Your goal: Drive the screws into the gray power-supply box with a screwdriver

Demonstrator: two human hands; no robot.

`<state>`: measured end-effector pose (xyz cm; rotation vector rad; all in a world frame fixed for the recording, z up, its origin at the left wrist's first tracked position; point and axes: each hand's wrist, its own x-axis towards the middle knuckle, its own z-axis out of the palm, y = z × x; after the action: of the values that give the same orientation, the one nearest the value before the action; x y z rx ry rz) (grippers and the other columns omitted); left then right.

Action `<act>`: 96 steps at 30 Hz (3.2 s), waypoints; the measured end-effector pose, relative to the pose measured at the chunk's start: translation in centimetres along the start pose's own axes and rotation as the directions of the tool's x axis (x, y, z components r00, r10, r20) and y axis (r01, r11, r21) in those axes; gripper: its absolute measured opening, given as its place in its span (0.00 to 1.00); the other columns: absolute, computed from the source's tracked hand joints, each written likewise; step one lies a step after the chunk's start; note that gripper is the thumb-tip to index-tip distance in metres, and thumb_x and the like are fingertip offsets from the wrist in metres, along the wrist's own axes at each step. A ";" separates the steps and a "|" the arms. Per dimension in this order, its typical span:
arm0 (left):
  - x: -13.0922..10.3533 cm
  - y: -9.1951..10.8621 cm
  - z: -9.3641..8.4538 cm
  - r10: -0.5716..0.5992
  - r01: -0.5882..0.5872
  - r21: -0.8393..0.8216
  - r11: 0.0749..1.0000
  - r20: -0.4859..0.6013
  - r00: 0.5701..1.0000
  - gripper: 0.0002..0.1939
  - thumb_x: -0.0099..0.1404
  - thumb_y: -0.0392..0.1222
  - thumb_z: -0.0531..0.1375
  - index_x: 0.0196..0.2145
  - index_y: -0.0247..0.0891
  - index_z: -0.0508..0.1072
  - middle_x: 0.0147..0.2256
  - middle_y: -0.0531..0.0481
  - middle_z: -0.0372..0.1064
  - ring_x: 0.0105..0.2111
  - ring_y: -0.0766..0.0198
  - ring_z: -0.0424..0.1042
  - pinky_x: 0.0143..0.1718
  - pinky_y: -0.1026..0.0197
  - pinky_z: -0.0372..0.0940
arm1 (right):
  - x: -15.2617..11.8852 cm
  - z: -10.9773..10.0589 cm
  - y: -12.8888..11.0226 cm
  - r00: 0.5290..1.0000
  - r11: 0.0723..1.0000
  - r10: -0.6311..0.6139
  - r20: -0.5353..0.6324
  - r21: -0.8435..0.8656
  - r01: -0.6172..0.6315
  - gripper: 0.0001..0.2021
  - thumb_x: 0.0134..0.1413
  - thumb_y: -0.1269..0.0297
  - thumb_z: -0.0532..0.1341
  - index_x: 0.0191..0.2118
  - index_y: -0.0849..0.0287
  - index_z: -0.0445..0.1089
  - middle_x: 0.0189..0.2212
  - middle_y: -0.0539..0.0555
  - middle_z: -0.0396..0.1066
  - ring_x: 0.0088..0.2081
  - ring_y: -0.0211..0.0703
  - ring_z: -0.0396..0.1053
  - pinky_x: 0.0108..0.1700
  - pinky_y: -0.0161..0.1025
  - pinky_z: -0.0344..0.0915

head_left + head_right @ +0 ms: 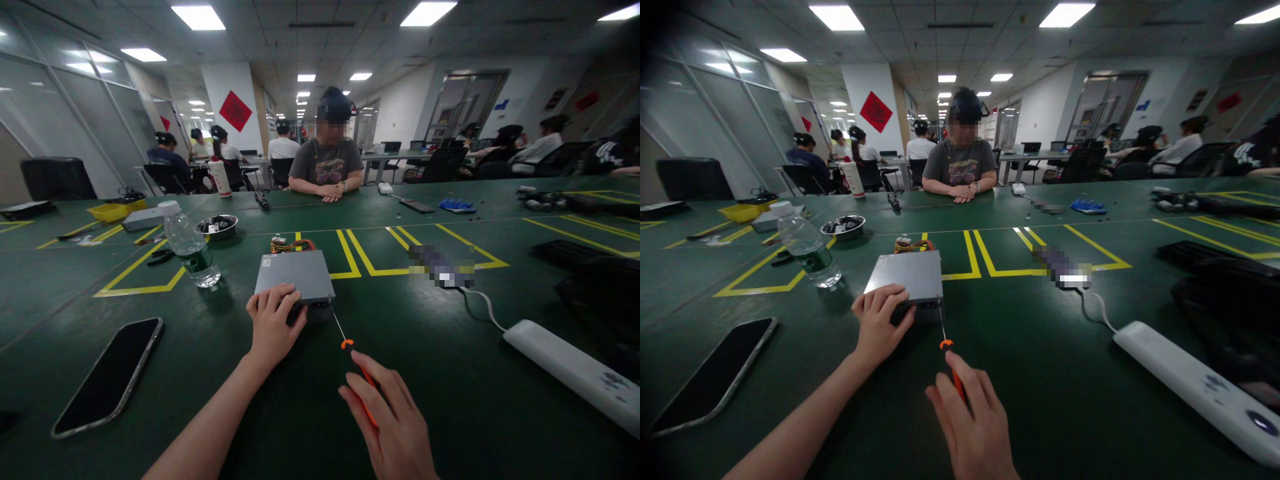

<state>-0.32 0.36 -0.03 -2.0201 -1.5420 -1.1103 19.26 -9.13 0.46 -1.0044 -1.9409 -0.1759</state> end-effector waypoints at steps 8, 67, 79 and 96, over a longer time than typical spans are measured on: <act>0.0 0.0 0.0 0.007 -0.007 0.016 1.000 0.007 1.000 0.10 0.59 0.43 0.58 0.40 0.45 0.69 0.44 0.49 0.69 0.46 0.55 0.65 0.46 0.49 0.50 | -0.3 0.4 -0.3 1.000 1.000 0.017 -0.020 -0.006 -0.017 0.09 0.59 0.71 0.51 0.44 0.63 0.65 0.38 0.60 0.66 0.38 0.42 0.71 0.34 0.34 0.72; -0.1 -0.1 0.2 0.021 -0.021 0.014 1.000 -0.017 1.000 0.10 0.59 0.43 0.58 0.40 0.44 0.69 0.44 0.49 0.70 0.46 0.56 0.65 0.46 0.50 0.50 | -0.5 0.6 -0.6 0.993 0.981 -0.116 -0.039 -0.163 0.108 0.10 0.60 0.75 0.51 0.44 0.64 0.66 0.45 0.65 0.68 0.41 0.44 0.71 0.36 0.37 0.71; -0.1 -0.2 0.2 0.017 -0.017 -0.010 1.000 -0.011 1.000 0.11 0.58 0.42 0.58 0.41 0.45 0.69 0.44 0.48 0.70 0.46 0.54 0.65 0.46 0.49 0.50 | -0.8 0.5 -0.8 0.996 0.979 -0.088 -0.026 -0.189 0.081 0.11 0.61 0.74 0.49 0.45 0.67 0.65 0.44 0.66 0.68 0.44 0.47 0.70 0.39 0.40 0.72; 0.0 -0.1 0.0 0.015 -0.015 0.001 1.000 0.000 1.000 0.09 0.59 0.43 0.58 0.40 0.45 0.69 0.44 0.49 0.70 0.46 0.55 0.65 0.46 0.49 0.50 | 0.2 -0.5 -0.6 0.999 0.935 -0.039 0.009 -0.352 0.039 0.13 0.65 0.68 0.45 0.45 0.65 0.65 0.33 0.60 0.70 0.31 0.41 0.72 0.29 0.34 0.70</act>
<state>-0.38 0.35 -0.07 -2.0276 -1.5252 -1.1035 19.06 -9.68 1.04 -1.1955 -1.9719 -0.5622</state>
